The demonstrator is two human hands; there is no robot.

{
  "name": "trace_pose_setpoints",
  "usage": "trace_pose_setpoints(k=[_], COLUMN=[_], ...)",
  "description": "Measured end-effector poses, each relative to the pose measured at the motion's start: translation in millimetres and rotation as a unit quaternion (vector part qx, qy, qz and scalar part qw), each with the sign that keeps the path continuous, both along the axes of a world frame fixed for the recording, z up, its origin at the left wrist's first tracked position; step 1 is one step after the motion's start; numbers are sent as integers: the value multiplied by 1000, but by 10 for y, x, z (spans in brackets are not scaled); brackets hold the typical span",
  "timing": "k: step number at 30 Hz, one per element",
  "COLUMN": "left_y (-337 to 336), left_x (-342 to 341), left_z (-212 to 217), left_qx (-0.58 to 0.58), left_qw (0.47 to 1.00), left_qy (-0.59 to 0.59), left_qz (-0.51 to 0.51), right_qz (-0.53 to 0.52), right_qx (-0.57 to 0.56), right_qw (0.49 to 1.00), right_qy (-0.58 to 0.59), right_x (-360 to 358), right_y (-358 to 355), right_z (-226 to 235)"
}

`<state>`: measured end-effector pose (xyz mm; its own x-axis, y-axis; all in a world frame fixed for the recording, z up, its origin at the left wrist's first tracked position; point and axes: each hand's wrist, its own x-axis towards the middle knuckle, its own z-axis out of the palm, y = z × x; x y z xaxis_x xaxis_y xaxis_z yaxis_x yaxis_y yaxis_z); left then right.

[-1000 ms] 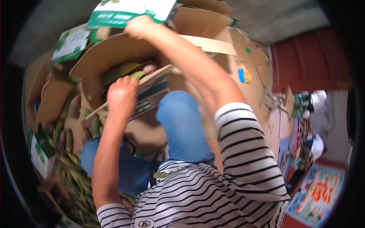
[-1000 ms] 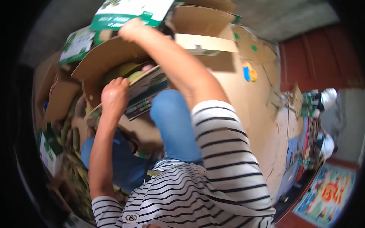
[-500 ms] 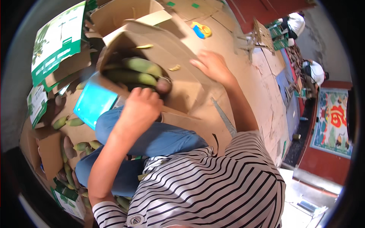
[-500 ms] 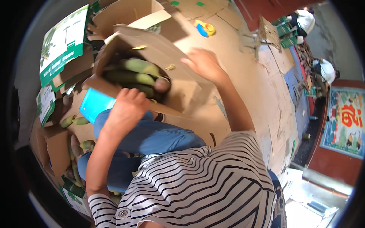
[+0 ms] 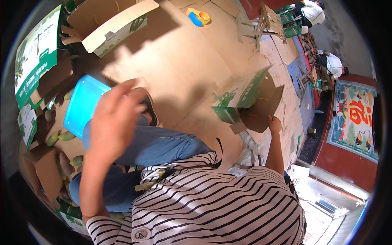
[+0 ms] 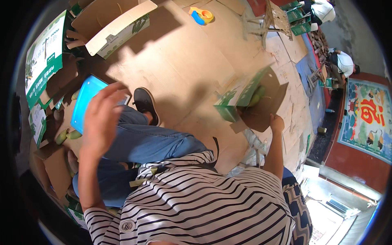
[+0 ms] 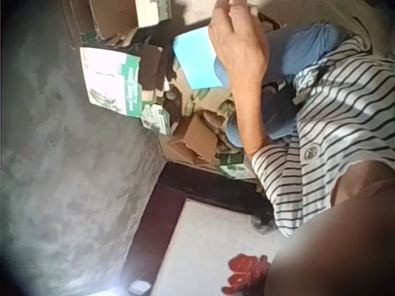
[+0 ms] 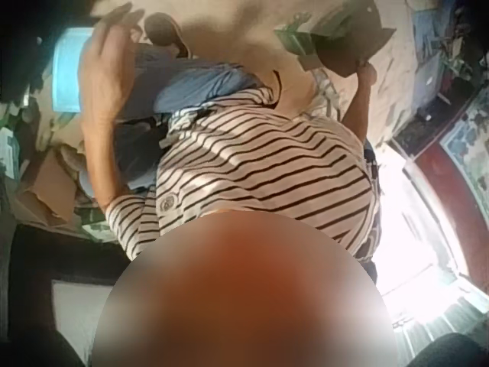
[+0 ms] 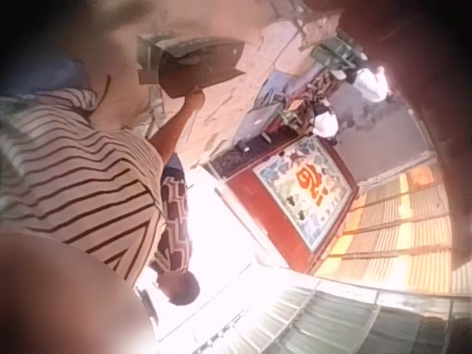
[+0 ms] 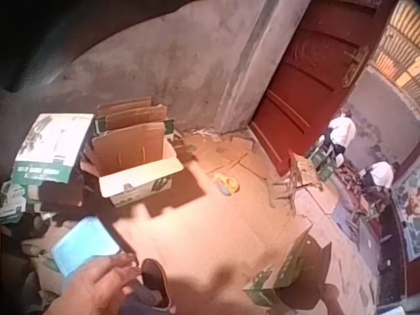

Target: The person is sorting large vegetables from a pile on the floor and packing them into cardboard boxes while using a digital scale to weigh the boxes.

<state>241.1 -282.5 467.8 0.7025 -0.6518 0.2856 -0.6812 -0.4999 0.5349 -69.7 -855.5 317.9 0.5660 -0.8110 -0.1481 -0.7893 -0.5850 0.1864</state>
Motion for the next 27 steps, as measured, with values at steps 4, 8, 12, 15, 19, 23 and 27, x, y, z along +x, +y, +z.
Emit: trace_pose_setpoints(k=[4, 8, 12, 15, 19, 23, 27], left_y=[641, 986, 1228, 1271, 1277, 1367, 1411], left_x=[11, 123, 127, 61, 66, -18, -120], left_z=[-148, -351, -644, -513, -509, -520, -476], left_qx=[-21, -60, -107, -44, -25, 0, 40], left_qw=[982, 968, 940, 942, 937, 936, 933], left_qy=[126, 127, 151, 116, 102, 95, 68], left_qz=[138, 210, 287, 312, 332, 338, 352], right_qz=[-81, -198, -167, 93, 385, 587, 645], right_qx=[20, 6, -178, -193, 14, 106, -7], right_qw=[995, 977, 969, 951, 874, 771, 745], right_qy=[45, 83, 41, -225, -297, -225, -172], right_x=[-311, -682, -435, 1198, 3093, 4749, 5725], right_y=[-233, -706, -1066, -27, 1224, 3138, 4096], right_z=[-62, -276, -90, 174, 170, -67, -366])
